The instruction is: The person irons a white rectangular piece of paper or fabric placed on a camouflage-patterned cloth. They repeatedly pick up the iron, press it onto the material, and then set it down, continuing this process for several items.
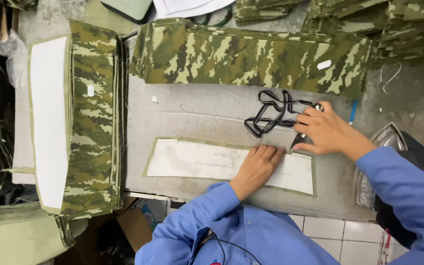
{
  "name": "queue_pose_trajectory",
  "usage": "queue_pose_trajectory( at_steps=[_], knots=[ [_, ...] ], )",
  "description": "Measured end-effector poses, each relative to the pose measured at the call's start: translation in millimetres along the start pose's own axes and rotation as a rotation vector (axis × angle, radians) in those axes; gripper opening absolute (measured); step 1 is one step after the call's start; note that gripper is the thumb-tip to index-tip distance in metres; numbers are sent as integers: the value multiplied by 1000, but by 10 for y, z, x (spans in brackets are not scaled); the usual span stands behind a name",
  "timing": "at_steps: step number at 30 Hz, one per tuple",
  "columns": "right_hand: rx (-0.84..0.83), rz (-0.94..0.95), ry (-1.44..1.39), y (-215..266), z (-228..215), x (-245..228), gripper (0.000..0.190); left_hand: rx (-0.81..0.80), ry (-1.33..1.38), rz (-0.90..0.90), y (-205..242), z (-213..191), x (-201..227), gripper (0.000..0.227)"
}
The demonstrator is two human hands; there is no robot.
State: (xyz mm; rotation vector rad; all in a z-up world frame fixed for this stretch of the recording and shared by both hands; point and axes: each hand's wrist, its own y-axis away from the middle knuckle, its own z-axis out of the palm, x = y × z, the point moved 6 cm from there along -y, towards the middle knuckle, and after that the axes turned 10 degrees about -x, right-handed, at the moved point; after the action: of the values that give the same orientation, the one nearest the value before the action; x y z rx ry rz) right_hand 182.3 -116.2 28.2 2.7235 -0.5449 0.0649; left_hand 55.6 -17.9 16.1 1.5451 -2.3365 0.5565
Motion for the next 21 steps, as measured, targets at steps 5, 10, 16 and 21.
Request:
queue_pose_trajectory(
  at_steps=[5,10,16,21],
  knots=[
    [105,-167,-31,7,-69,-110,47,-6,47,20,-60,4,-28,15],
    [164,-206,-65,11,-20,-98,47,-10,88,39,-88,-143,-19,16],
    [187,-214,-110,7,-40,-90,48,-19,96,53,-83,-138,-23,18],
    [197,-217,-99,7,-15,-98,47,-3,88,70,-62,-98,-33,18]
  ],
)
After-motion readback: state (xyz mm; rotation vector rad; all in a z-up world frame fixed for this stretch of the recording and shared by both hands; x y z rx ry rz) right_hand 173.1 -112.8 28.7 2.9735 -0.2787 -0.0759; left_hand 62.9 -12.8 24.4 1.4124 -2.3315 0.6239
